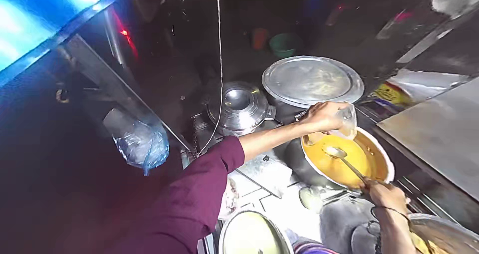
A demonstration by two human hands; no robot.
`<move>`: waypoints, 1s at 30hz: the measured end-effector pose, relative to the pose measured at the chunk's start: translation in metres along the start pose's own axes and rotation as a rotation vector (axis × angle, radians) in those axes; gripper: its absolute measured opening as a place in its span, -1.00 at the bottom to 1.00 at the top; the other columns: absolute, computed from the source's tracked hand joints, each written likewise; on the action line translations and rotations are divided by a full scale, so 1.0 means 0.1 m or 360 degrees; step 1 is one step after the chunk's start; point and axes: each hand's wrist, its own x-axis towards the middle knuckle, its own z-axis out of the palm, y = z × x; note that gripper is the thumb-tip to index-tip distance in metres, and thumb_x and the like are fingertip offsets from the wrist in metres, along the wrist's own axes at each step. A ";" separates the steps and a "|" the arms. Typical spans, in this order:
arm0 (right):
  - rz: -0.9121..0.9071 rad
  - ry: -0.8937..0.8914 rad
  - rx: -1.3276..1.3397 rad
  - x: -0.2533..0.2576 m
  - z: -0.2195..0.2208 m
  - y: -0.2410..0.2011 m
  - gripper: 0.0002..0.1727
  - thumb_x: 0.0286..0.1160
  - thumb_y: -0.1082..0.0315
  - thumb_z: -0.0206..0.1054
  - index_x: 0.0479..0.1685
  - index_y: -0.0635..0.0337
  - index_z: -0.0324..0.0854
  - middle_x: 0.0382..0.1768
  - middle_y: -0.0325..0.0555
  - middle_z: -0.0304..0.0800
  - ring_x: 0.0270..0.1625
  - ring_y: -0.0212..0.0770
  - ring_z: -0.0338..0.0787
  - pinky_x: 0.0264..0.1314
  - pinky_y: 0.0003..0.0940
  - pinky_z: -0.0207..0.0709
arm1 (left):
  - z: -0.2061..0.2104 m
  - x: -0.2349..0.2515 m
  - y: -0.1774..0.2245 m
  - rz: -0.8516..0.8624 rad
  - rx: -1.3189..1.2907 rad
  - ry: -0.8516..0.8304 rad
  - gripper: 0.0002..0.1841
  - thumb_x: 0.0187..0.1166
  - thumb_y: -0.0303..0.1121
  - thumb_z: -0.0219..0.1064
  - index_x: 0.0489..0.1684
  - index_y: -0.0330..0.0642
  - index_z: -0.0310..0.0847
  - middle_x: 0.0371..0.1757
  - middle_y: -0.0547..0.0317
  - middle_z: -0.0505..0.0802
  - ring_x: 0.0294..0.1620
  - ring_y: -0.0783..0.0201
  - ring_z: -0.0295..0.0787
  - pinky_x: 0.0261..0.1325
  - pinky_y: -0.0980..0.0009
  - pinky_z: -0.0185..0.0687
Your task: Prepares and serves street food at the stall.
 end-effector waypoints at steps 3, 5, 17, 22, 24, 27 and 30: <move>-0.0234 0.0085 -0.0532 -0.17 -0.01 -0.26 -0.34 0.79 -0.14 0.07 0.40 0.31 0.62 0.13 0.37 0.80 0.18 0.29 0.80 0.26 0.39 0.54 | -0.05 -0.27 0.06 -0.0057 0.0000 -0.0032 -0.27 0.46 -0.62 0.38 0.72 0.05 0.42 -0.34 -0.08 0.78 -0.66 0.27 0.62 -0.57 0.36 0.61; -0.0508 0.0318 -0.0667 -0.53 -0.02 -0.39 -0.20 0.73 -0.32 -0.02 0.42 0.28 0.62 0.33 0.51 0.66 0.45 0.52 0.60 0.43 0.57 0.32 | -0.06 -0.42 -0.01 -0.0092 0.0012 -0.0039 -0.26 0.41 -0.62 0.42 0.70 0.09 0.45 -0.25 -0.09 0.81 -0.62 0.27 0.66 -0.56 0.36 0.66; -0.0008 -0.0386 0.0898 -1.66 0.61 -0.41 -0.75 0.70 0.26 0.34 0.02 0.32 0.66 -0.12 0.09 0.88 -0.27 -0.07 0.92 -0.26 -0.17 0.85 | 0.04 -1.49 -0.87 -0.0223 -0.0078 -0.0193 -0.13 0.26 -0.72 0.43 0.72 0.16 0.44 0.50 -0.09 0.68 -0.66 0.23 0.69 -0.52 0.22 0.77; 0.0088 -0.0522 0.0803 -1.78 1.15 -0.34 -0.58 0.49 0.35 0.54 0.21 0.42 0.59 -0.04 0.23 0.81 -0.24 -0.02 0.92 -0.21 -0.14 0.88 | 0.10 -1.75 -1.29 -0.0382 -0.0074 -0.0146 -0.09 0.27 -0.71 0.41 0.75 0.27 0.40 0.51 -0.10 0.67 -0.67 0.20 0.72 -0.51 0.21 0.80; 0.0069 -0.0461 0.0799 -1.74 1.33 -0.31 -0.80 0.46 0.52 0.48 -0.04 0.48 0.69 -0.27 0.15 0.85 -0.40 -0.13 0.88 -0.27 -0.24 0.85 | 0.08 -1.84 -1.41 -0.0417 -0.0078 -0.0085 -0.09 0.30 -0.70 0.41 0.75 0.29 0.39 0.49 -0.14 0.67 -0.63 0.16 0.72 -0.46 0.17 0.80; -0.0082 -0.0386 0.0626 -1.66 1.37 -0.33 -0.86 0.40 0.49 0.52 -0.18 0.40 0.75 -0.38 0.05 0.87 -0.44 -0.19 0.87 -0.24 -0.25 0.84 | 0.03 -1.95 -1.56 -0.0417 -0.0147 0.0111 -0.19 0.39 -0.68 0.40 0.71 0.25 0.45 0.26 -0.17 0.79 -0.58 0.16 0.74 -0.39 0.19 0.80; -0.0201 -0.0318 0.0344 -1.59 1.41 -0.33 -0.85 0.34 0.40 0.55 -0.21 0.30 0.79 -0.40 -0.04 0.90 -0.42 -0.19 0.90 -0.16 -0.18 0.85 | 0.06 -1.97 -1.71 -0.0449 0.0019 0.0285 -0.38 0.46 -0.59 0.35 0.57 0.16 0.62 -0.03 -0.09 0.90 -0.55 0.19 0.81 -0.34 0.21 0.84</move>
